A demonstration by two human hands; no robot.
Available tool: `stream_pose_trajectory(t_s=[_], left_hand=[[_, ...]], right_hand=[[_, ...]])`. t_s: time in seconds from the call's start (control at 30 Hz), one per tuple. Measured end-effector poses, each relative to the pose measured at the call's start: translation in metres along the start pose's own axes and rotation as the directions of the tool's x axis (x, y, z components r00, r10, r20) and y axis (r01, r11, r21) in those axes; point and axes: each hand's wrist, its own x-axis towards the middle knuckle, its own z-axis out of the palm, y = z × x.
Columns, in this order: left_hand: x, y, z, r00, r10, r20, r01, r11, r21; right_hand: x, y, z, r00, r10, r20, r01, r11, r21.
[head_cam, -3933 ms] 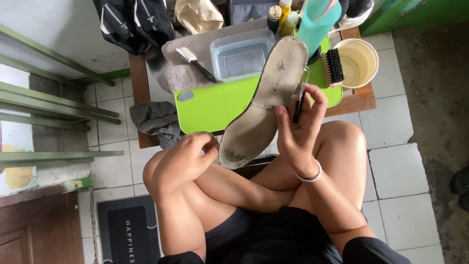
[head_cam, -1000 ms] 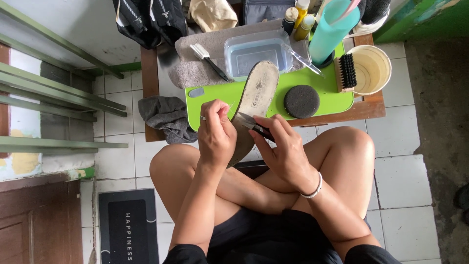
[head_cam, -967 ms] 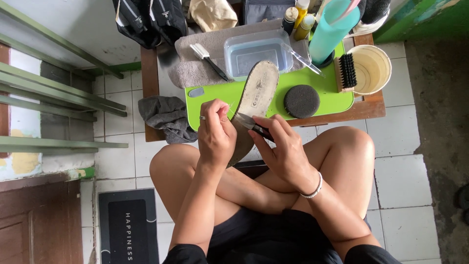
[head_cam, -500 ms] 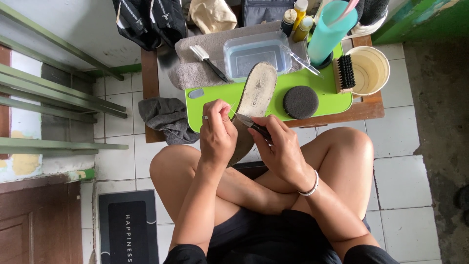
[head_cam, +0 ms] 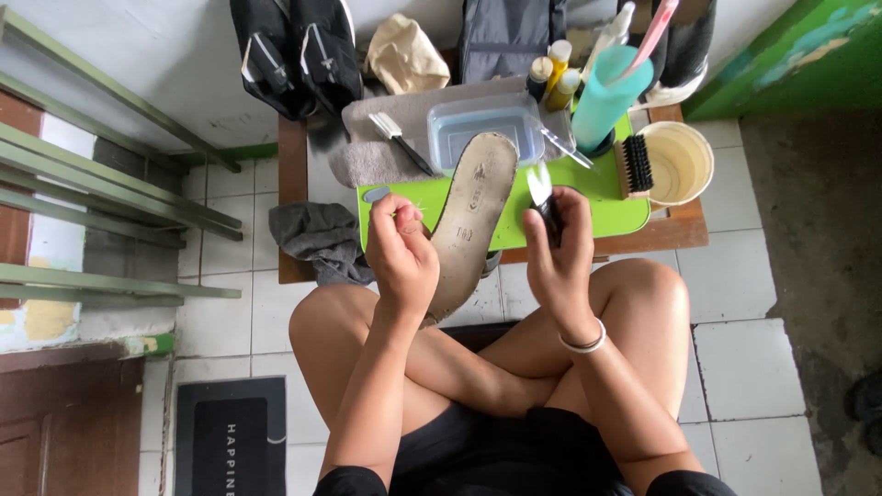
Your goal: Trimming the edges of a shoe insole using a pair of small scissors to achieve the desired shape.
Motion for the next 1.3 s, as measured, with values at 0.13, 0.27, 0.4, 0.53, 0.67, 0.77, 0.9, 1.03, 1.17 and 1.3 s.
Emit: stream_pose_trajectory(t_s=[0.13,0.27,0.4,0.53,0.67,0.77,0.9,1.03,1.17,1.3], left_hand=[[-0.004,0.002,0.006,0.997,-0.044,-0.057,0.041,0.997,-0.058],[-0.007,0.009,0.013,0.992,-0.098,-0.077,0.091,0.992,-0.083],[0.01,0.04,0.004,0.972,-0.23,0.053,0.236,0.957,-0.168],[0.015,0.008,-0.022,0.883,-0.353,0.31,0.448,0.832,-0.327],[-0.015,-0.009,-0.025,0.329,-0.287,0.9,0.316,0.931,0.182],[-0.071,-0.026,0.014,0.141,-0.293,0.945,-0.044,0.952,0.302],[-0.161,-0.081,0.059,0.732,0.183,0.656,-0.357,0.923,0.141],[-0.039,-0.028,0.011,-0.009,-0.463,0.886,0.106,0.881,0.461],[0.011,-0.008,-0.005,0.316,-0.26,0.913,0.704,0.709,-0.042],[0.028,0.018,0.001,0.592,-0.071,0.803,0.724,0.485,-0.491]], right_hand=[[-0.006,0.002,0.009,0.961,0.263,0.082,-0.275,0.929,0.246],[-0.005,-0.018,0.021,0.844,0.517,0.143,-0.494,0.645,0.584],[0.006,-0.041,0.015,0.794,0.603,0.08,-0.507,0.583,0.634],[0.018,-0.053,-0.02,0.806,0.591,-0.01,-0.45,0.625,0.637],[0.028,-0.048,-0.058,0.843,0.533,-0.065,-0.411,0.717,0.563],[0.033,-0.056,-0.069,0.886,0.462,-0.041,-0.377,0.769,0.517],[0.035,-0.058,-0.066,0.926,0.374,-0.046,-0.3,0.805,0.512],[0.042,-0.063,-0.062,0.913,0.406,-0.045,-0.332,0.8,0.5],[0.047,-0.056,-0.048,0.926,0.377,-0.021,-0.32,0.814,0.484],[0.052,-0.048,-0.02,0.928,0.369,0.046,-0.339,0.789,0.513]])
